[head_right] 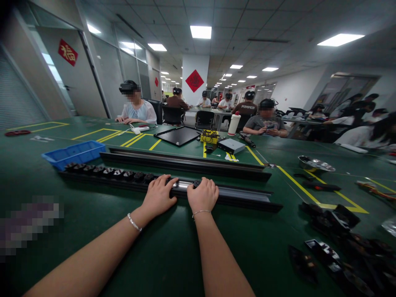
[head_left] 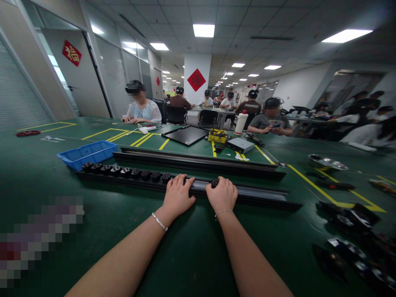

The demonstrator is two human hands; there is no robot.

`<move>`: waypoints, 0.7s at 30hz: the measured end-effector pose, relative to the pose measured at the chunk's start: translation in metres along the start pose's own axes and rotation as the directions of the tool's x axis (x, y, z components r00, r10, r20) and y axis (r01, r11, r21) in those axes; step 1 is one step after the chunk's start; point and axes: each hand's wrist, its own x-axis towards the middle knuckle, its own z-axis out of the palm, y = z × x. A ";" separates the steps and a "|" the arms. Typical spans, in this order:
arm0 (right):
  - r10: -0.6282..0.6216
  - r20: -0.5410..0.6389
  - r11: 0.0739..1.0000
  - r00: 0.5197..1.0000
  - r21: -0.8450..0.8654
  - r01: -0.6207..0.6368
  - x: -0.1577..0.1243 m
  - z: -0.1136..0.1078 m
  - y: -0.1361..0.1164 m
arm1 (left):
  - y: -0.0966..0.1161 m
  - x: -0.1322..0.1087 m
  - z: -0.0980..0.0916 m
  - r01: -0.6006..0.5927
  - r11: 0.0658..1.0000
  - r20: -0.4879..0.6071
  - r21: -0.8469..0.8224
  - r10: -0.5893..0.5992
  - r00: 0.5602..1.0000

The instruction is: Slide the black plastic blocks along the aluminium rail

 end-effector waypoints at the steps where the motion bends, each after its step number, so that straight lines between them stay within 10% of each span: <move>1: 0.004 0.007 1.000 1.000 0.002 -0.004 0.001 -0.001 0.001 | 0.000 0.000 0.000 0.001 1.000 0.002 0.000 -0.001 1.000; 21: 0.025 -0.018 0.999 1.000 -0.021 -0.025 0.004 -0.006 0.016 | 0.001 0.000 0.000 0.003 1.000 -0.008 -0.008 -0.003 1.000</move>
